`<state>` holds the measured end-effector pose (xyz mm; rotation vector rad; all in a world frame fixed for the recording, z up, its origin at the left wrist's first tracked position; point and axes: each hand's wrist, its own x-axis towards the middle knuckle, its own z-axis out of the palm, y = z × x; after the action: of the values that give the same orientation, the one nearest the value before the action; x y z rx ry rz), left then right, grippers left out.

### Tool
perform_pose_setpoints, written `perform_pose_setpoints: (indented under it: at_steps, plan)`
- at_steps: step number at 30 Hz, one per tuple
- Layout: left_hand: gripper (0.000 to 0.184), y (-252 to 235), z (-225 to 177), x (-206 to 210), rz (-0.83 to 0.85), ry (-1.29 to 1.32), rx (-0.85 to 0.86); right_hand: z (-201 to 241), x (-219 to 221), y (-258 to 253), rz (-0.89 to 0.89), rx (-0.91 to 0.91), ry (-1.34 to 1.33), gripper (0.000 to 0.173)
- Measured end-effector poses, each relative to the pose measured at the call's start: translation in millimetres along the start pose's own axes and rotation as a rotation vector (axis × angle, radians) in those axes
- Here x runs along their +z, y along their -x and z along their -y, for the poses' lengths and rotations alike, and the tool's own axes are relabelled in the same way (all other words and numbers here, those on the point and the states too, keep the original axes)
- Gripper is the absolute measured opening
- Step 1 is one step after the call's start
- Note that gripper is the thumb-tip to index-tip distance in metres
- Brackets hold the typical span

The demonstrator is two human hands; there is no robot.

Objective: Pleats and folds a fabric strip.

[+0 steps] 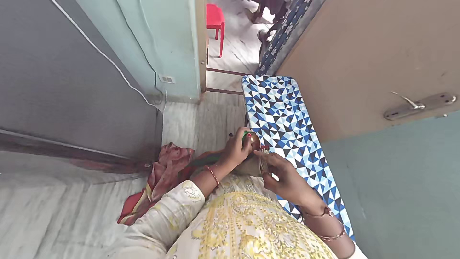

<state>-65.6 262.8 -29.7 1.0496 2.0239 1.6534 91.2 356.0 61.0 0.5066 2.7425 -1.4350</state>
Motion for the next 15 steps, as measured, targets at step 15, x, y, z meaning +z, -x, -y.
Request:
perform_pose_setpoints:
  at_steps: [15]
  plan:
    - [0.021,5.5,13.0,-32.8,-0.039,0.174,0.447,-4.7,-5.1,-3.5,-0.027,0.099,-0.049,0.062]
